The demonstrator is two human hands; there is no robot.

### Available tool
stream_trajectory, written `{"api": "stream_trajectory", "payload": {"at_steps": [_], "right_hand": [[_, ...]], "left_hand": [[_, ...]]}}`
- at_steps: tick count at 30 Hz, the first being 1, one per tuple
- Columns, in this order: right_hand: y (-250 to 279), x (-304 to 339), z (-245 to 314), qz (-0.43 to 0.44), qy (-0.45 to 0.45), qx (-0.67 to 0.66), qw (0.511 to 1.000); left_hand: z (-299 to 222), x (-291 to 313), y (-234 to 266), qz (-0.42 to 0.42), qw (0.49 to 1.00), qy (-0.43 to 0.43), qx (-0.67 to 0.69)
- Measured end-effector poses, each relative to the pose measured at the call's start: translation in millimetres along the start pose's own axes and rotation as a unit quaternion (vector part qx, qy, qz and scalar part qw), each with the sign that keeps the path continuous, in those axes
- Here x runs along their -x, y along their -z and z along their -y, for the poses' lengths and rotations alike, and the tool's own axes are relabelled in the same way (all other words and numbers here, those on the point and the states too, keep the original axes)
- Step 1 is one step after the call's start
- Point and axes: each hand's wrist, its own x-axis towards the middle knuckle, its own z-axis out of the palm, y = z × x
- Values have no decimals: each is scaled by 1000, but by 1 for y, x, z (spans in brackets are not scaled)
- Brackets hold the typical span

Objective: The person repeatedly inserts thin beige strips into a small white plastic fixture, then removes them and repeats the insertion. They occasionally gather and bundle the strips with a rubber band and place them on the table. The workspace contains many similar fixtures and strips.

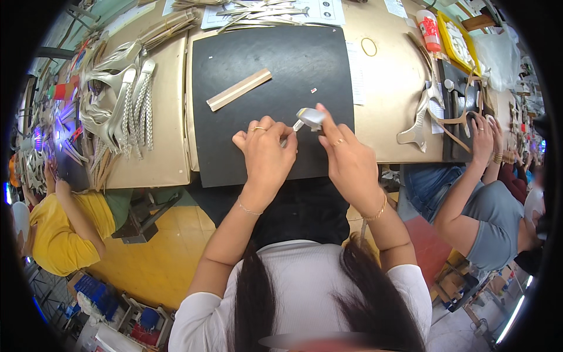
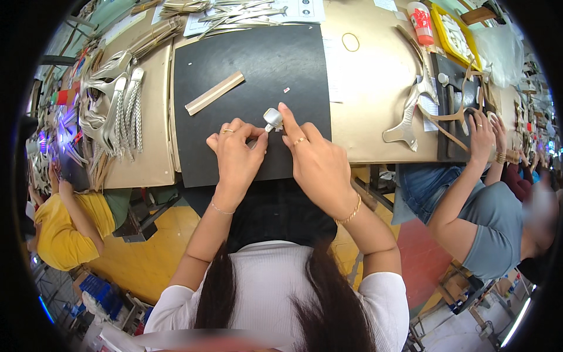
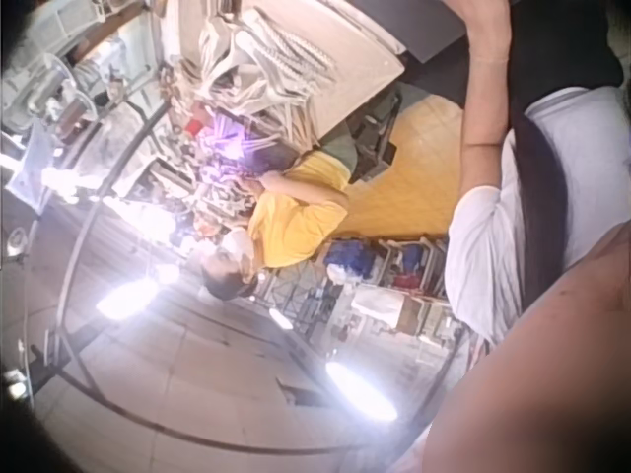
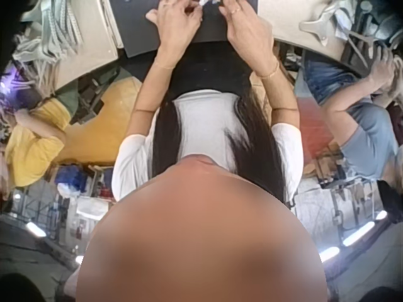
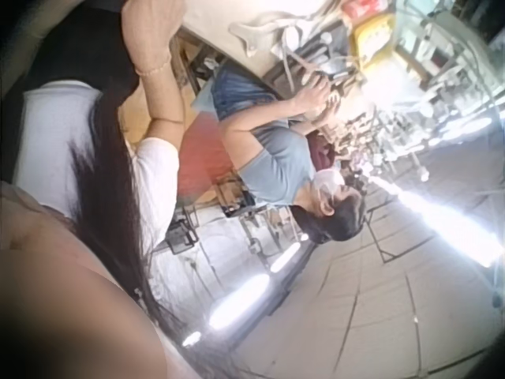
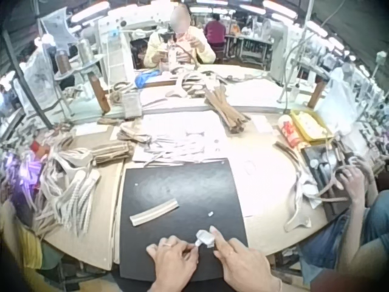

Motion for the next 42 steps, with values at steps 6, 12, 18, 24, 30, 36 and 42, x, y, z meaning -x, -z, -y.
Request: {"api": "stream_trajectory", "payload": {"at_steps": [6, 12, 18, 24, 30, 36, 42], "right_hand": [[-8, 7, 4, 81, -21, 51, 995], [-7, 4, -1, 74, -19, 29, 997], [-6, 2, -13, 15, -47, 70, 996], [-10, 2, -20, -14, -44, 54, 998], [-6, -2, -21, -34, -41, 39, 998], [1, -2, -19, -66, -23, 27, 997], [-5, -2, -16, -19, -37, 33, 999]], "left_hand": [[5, 3, 0, -17, 999, -19, -25], [8, 8, 4, 5, 1000, -9, 6], [3, -6, -11, -4, 999, -42, 12], [1, -8, -9, 12, 999, -29, 16], [3, -12, -8, 25, 999, -13, 38], [2, -13, -8, 34, 999, -3, 35], [1, -11, -7, 22, 999, -9, 30]]}}
